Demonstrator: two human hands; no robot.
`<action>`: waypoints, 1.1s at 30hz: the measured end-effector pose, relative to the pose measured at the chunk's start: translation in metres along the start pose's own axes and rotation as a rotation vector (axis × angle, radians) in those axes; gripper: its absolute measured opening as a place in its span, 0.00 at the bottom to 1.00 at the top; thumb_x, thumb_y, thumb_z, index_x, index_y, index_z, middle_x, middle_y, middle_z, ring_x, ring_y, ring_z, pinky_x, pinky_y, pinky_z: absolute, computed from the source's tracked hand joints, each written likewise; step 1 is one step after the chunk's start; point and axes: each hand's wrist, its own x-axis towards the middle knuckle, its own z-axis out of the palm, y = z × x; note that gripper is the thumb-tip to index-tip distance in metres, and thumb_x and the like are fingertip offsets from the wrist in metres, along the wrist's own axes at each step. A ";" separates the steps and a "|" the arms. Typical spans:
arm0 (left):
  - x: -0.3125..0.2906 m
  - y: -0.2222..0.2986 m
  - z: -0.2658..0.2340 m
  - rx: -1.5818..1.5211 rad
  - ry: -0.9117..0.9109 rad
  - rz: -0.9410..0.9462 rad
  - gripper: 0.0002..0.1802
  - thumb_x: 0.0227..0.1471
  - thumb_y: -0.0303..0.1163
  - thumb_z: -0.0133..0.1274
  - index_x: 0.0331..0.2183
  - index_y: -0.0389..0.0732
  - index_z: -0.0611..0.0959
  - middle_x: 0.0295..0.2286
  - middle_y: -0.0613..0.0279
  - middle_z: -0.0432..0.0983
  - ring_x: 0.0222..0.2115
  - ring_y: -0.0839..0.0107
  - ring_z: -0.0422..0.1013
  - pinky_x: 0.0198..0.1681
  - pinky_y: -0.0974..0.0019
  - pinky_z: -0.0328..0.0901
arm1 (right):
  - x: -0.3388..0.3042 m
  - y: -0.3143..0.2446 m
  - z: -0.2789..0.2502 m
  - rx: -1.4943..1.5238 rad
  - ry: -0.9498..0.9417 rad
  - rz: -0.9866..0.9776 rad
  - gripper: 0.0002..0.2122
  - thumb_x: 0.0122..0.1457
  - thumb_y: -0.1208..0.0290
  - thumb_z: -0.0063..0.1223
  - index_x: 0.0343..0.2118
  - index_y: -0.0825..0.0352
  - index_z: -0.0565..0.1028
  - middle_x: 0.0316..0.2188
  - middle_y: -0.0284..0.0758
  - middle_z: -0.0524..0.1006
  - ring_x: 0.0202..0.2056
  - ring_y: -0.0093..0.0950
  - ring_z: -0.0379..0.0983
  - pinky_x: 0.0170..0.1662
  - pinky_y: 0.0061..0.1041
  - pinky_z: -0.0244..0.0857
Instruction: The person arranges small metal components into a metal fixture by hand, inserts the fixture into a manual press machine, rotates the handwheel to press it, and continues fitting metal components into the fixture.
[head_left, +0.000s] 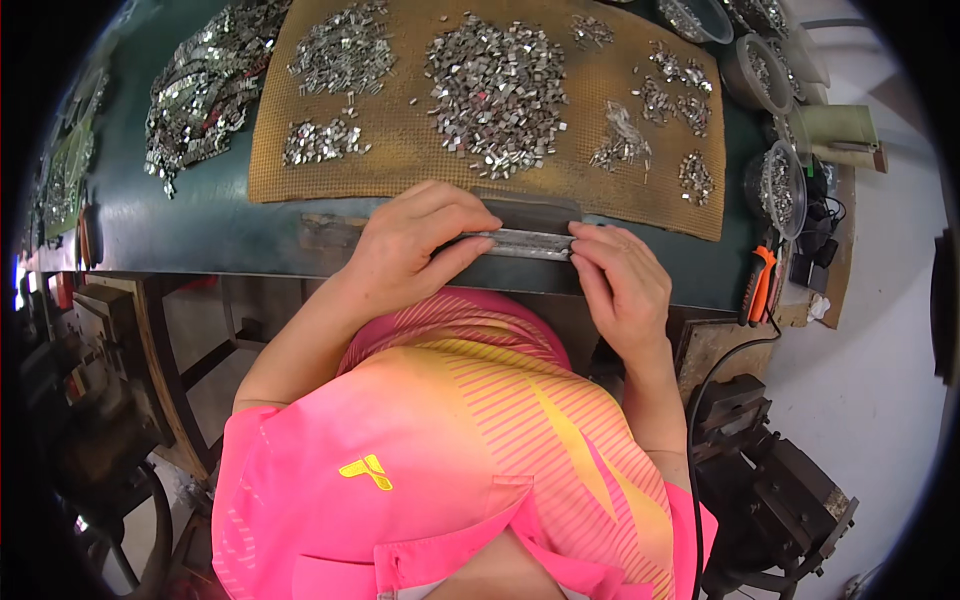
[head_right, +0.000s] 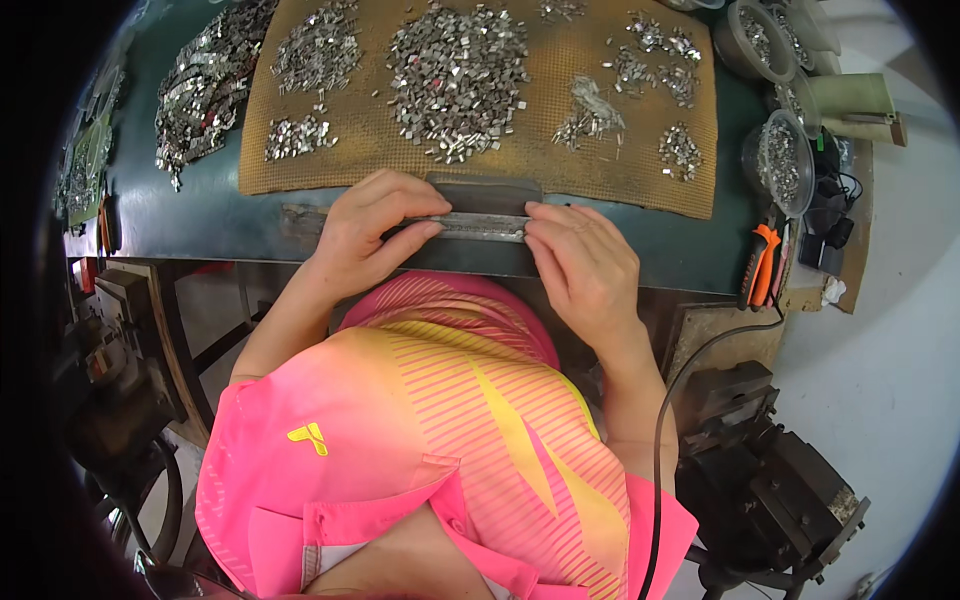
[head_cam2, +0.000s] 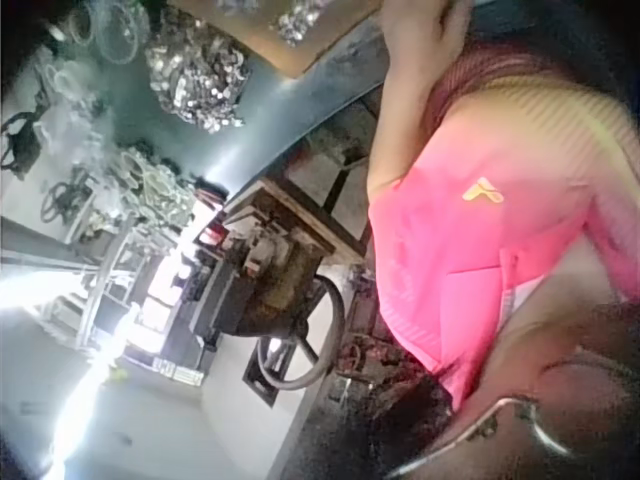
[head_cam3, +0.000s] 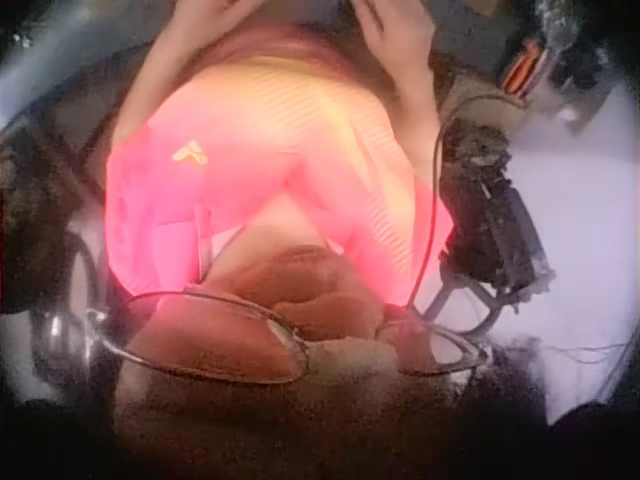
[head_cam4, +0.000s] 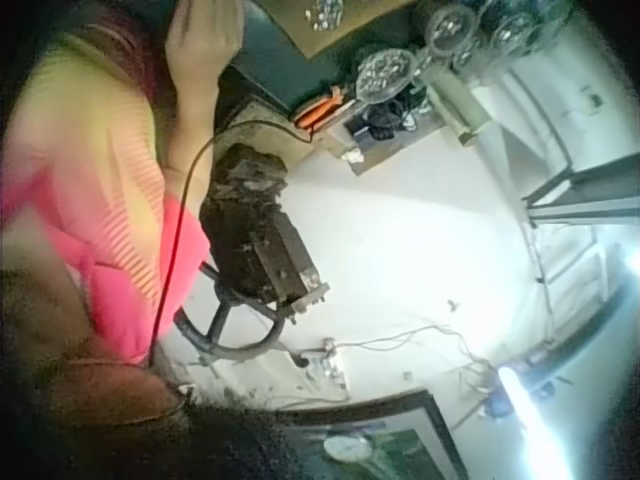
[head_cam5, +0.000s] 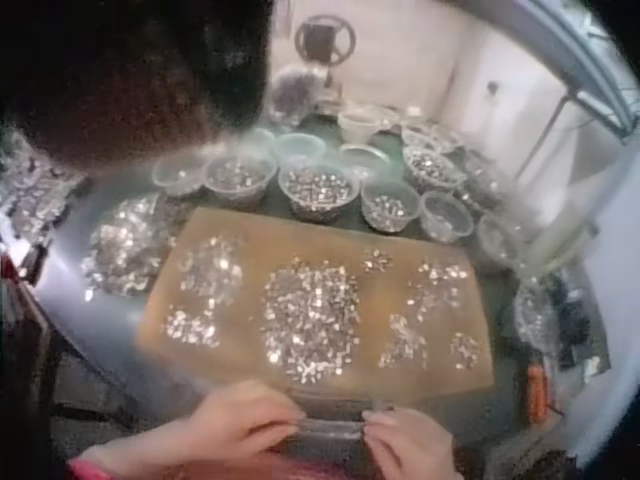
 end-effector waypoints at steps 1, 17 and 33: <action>0.001 0.000 -0.001 0.002 -0.001 -0.003 0.12 0.51 0.22 0.65 0.40 0.37 0.86 0.38 0.58 0.82 0.40 0.59 0.78 0.43 0.60 0.71 | 0.000 -0.001 0.001 0.002 0.002 -0.002 0.08 0.55 0.80 0.66 0.38 0.68 0.81 0.42 0.37 0.85 0.43 0.37 0.83 0.51 0.39 0.75; -0.002 -0.002 0.000 -0.010 -0.001 -0.006 0.12 0.51 0.24 0.65 0.40 0.38 0.86 0.38 0.59 0.82 0.40 0.59 0.78 0.43 0.59 0.71 | 0.029 0.054 -0.010 -0.008 0.131 0.264 0.07 0.60 0.75 0.64 0.42 0.64 0.83 0.40 0.35 0.83 0.37 0.36 0.82 0.39 0.29 0.75; -0.001 -0.003 0.000 -0.027 -0.012 -0.019 0.11 0.52 0.24 0.64 0.40 0.38 0.86 0.39 0.58 0.82 0.41 0.58 0.78 0.44 0.58 0.71 | 0.037 0.061 -0.005 -0.010 0.152 0.320 0.04 0.60 0.75 0.65 0.38 0.64 0.83 0.32 0.33 0.83 0.29 0.30 0.79 0.32 0.28 0.71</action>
